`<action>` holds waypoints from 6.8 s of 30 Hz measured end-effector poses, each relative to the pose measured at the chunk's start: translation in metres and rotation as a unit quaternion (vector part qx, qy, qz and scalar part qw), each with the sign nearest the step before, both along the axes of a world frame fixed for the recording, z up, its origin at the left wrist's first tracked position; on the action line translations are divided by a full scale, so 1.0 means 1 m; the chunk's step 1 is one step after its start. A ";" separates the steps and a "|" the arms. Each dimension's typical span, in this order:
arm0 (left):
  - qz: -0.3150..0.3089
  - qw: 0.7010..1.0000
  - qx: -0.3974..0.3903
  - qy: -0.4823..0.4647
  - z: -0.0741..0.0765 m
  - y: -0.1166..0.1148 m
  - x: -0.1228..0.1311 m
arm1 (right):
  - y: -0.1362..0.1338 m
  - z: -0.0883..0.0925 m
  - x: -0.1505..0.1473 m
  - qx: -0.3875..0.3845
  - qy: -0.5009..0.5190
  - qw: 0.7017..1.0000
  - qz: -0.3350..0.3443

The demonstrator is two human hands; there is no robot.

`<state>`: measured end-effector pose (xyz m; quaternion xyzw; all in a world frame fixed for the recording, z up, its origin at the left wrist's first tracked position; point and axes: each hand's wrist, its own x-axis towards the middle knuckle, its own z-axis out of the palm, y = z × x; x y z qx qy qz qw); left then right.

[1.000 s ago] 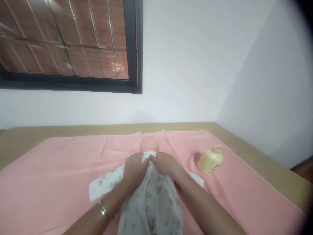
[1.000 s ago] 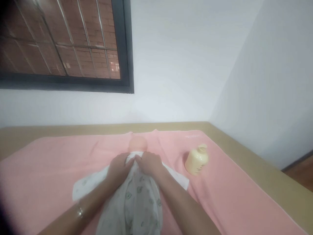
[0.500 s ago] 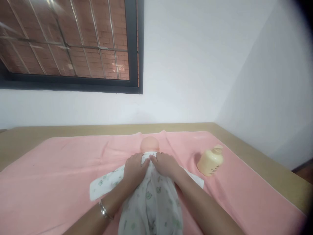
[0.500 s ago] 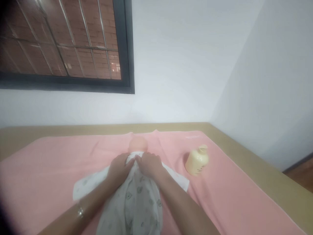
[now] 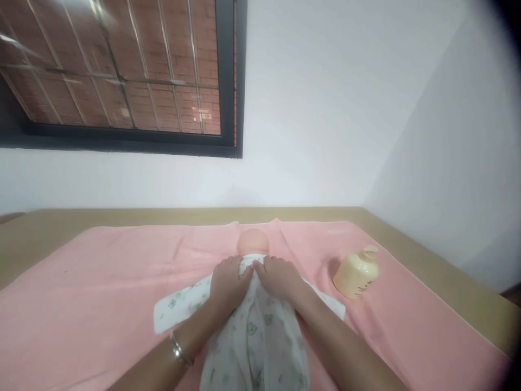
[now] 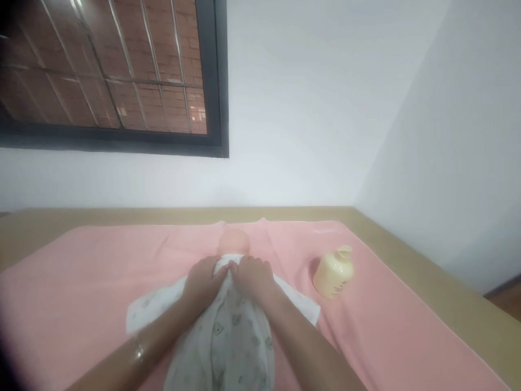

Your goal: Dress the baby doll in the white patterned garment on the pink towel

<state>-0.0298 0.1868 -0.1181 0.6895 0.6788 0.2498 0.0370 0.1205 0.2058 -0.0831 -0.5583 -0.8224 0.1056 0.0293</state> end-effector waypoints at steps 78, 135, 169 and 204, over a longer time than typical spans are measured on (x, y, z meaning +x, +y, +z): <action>0.000 0.998 0.038 -0.055 -0.015 0.008 -0.005 | -0.001 -0.017 -0.016 0.065 0.029 0.994 -0.084; -0.079 0.993 0.067 -0.055 -0.011 0.007 -0.007 | -0.011 -0.010 -0.004 0.104 0.112 0.987 -0.052; 0.007 0.997 0.006 -0.074 -0.009 0.006 -0.003 | 0.001 -0.034 -0.005 0.084 0.124 0.979 -0.137; 0.000 0.997 0.008 -0.075 -0.011 0.006 -0.004 | 0.002 -0.037 -0.003 0.085 0.125 0.979 -0.134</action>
